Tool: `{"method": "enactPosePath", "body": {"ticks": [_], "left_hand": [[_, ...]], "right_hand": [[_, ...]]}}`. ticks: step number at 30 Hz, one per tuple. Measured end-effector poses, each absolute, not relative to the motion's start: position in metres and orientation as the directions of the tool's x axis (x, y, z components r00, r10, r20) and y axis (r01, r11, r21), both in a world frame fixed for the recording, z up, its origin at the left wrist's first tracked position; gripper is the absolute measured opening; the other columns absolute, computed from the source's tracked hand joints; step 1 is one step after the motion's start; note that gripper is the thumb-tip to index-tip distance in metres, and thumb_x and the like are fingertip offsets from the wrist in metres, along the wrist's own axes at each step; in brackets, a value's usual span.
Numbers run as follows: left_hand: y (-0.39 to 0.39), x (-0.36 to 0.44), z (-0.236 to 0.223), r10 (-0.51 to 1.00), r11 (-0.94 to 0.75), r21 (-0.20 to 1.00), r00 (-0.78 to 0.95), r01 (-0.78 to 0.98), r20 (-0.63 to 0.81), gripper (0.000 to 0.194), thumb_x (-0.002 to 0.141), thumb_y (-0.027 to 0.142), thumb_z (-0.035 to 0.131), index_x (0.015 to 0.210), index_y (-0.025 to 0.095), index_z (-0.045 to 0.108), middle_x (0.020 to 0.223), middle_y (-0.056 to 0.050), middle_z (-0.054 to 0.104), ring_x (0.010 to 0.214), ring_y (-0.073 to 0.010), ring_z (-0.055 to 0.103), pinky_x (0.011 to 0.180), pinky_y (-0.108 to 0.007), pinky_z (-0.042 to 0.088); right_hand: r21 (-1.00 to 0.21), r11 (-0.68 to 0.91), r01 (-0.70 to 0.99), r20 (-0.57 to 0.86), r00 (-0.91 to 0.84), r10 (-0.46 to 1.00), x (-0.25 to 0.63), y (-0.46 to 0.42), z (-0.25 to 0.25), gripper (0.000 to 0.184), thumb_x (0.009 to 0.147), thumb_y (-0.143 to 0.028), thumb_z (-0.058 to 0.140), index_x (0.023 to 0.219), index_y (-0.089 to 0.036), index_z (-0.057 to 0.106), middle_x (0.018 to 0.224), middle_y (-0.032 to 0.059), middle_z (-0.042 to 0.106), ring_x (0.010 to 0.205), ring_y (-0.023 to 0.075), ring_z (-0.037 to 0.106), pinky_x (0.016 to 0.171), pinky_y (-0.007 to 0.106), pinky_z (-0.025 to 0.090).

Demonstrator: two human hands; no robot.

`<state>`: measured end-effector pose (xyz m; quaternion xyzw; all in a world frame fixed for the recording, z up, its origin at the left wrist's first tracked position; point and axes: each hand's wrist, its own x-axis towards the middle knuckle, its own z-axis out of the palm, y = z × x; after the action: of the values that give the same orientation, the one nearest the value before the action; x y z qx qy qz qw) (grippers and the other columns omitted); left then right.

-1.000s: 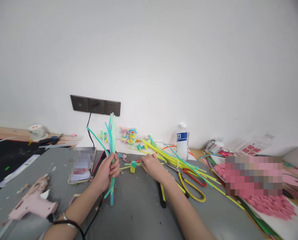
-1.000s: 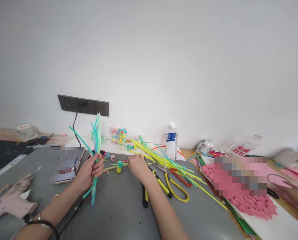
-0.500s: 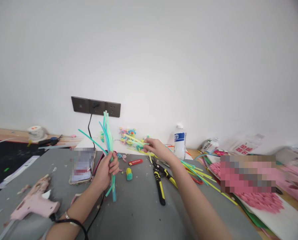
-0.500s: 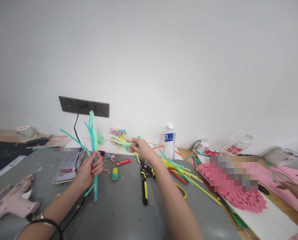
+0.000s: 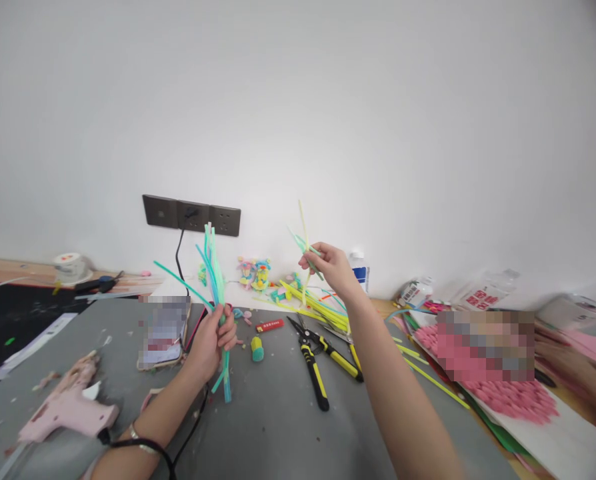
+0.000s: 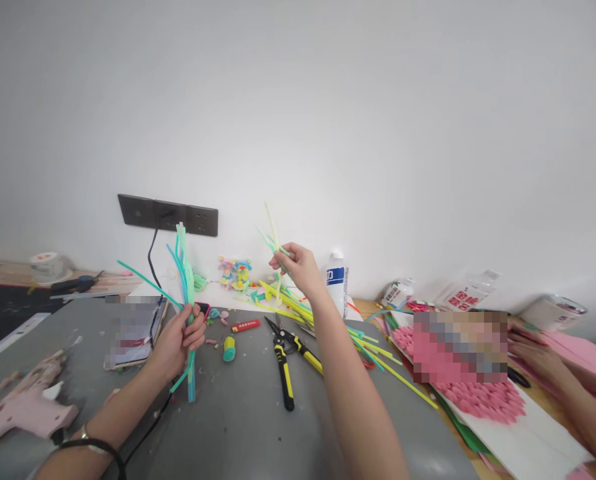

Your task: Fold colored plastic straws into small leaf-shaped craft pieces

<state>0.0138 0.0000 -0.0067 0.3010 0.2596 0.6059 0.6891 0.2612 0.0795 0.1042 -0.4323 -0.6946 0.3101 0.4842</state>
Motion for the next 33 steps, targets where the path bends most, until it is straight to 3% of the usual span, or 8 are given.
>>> {"method": "enactPosePath", "body": {"ticks": [5, 11, 16, 19, 22, 25, 27, 33], "left_hand": [[0.0, 0.014, -0.007, 0.99, 0.099, 0.73, 0.142, -0.676, -0.003, 0.038, 0.077, 0.046, 0.073, 0.076, 0.018, 0.047, 0.049, 0.013, 0.033, 0.033, -0.0022, 0.02, 0.033, -0.014, 0.027], [0.001, 0.013, -0.009, 0.99, 0.102, 0.736, 0.137, -0.669, -0.013, 0.039, 0.077, 0.047, 0.073, 0.076, 0.018, 0.047, 0.049, 0.013, 0.032, 0.033, -0.0025, 0.02, 0.033, -0.014, 0.026], [0.0, 0.013, -0.007, 0.991, 0.09, 0.747, 0.132, -0.659, -0.003, 0.04, 0.076, 0.047, 0.075, 0.075, 0.018, 0.048, 0.049, 0.013, 0.032, 0.033, -0.0022, 0.02, 0.033, -0.014, 0.027], [0.0, 0.013, -0.005, 0.991, 0.092, 0.751, 0.132, -0.654, -0.006, 0.04, 0.075, 0.047, 0.075, 0.075, 0.018, 0.048, 0.049, 0.013, 0.032, 0.034, -0.0021, 0.021, 0.034, -0.014, 0.028], [0.0, 0.013, -0.005, 0.991, 0.095, 0.747, 0.134, -0.658, -0.008, 0.04, 0.074, 0.046, 0.076, 0.075, 0.017, 0.049, 0.049, 0.013, 0.033, 0.034, -0.002, 0.021, 0.033, -0.014, 0.028], [0.0, 0.013, -0.006, 0.991, 0.097, 0.739, 0.135, -0.667, -0.008, 0.039, 0.074, 0.045, 0.076, 0.075, 0.017, 0.049, 0.049, 0.013, 0.033, 0.033, -0.0018, 0.021, 0.033, -0.014, 0.028], [0.001, 0.013, -0.006, 0.991, 0.097, 0.737, 0.131, -0.669, -0.011, 0.038, 0.074, 0.045, 0.076, 0.075, 0.017, 0.049, 0.048, 0.013, 0.033, 0.033, -0.0017, 0.02, 0.033, -0.014, 0.028], [0.001, 0.013, -0.007, 0.994, 0.075, 0.746, 0.105, -0.661, -0.006, 0.041, 0.071, 0.047, 0.078, 0.074, 0.017, 0.05, 0.048, 0.013, 0.033, 0.033, -0.0017, 0.021, 0.033, -0.014, 0.028]], "right_hand": [[-0.768, 0.364, 0.526, 0.232, -0.301, 0.925, 0.258, 0.088, 0.095, 0.007, 0.08, -0.021, 0.058, 0.073, -0.017, 0.057, 0.068, 0.0054, 0.073, 0.058, 0.014, 0.063, 0.052, 0.023, 0.044], [-0.659, 0.346, 0.667, 0.115, -0.366, 0.924, 0.232, 0.1, 0.031, 0.015, 0.074, -0.004, 0.059, 0.066, -0.017, 0.057, 0.056, -0.0014, 0.067, 0.053, 0.0119, 0.061, 0.054, 0.021, 0.043], [-0.547, 0.332, 0.768, 0.131, -0.313, 0.941, 0.224, 0.106, -0.001, 0.012, 0.073, -0.005, 0.066, 0.078, -0.015, 0.061, 0.068, -0.0003, 0.067, 0.064, 0.0129, 0.062, 0.063, 0.022, 0.045], [-0.473, 0.317, 0.822, 0.172, -0.267, 0.948, 0.228, 0.102, 0.003, 0.012, 0.075, -0.008, 0.067, 0.083, -0.015, 0.062, 0.082, 0.0036, 0.068, 0.073, 0.0148, 0.062, 0.069, 0.025, 0.045], [-0.396, 0.301, 0.868, 0.197, -0.24, 0.951, 0.23, 0.087, 0.017, 0.006, 0.083, -0.015, 0.062, 0.077, -0.016, 0.062, 0.091, 0.0081, 0.067, 0.082, 0.0182, 0.061, 0.072, 0.027, 0.042], [-0.341, 0.306, 0.889, 0.151, -0.269, 0.951, 0.223, 0.064, 0.029, 0.029, 0.093, -0.024, 0.05, 0.068, -0.018, 0.061, 0.077, 0.0072, 0.067, 0.075, 0.0186, 0.062, 0.068, 0.028, 0.04], [-0.316, 0.315, 0.895, 0.086, -0.303, 0.949, 0.213, 0.049, 0.031, 0.028, 0.092, -0.024, 0.052, 0.066, -0.019, 0.062, 0.072, 0.0058, 0.067, 0.071, 0.0183, 0.062, 0.064, 0.027, 0.038], [-0.271, 0.293, 0.917, -0.036, -0.314, 0.949, 0.188, 0.025, 0.025, 0.013, 0.091, -0.019, 0.054, 0.099, -0.018, 0.064, 0.096, 0.011, 0.072, 0.088, 0.0226, 0.067, 0.064, 0.027, 0.038]]}}
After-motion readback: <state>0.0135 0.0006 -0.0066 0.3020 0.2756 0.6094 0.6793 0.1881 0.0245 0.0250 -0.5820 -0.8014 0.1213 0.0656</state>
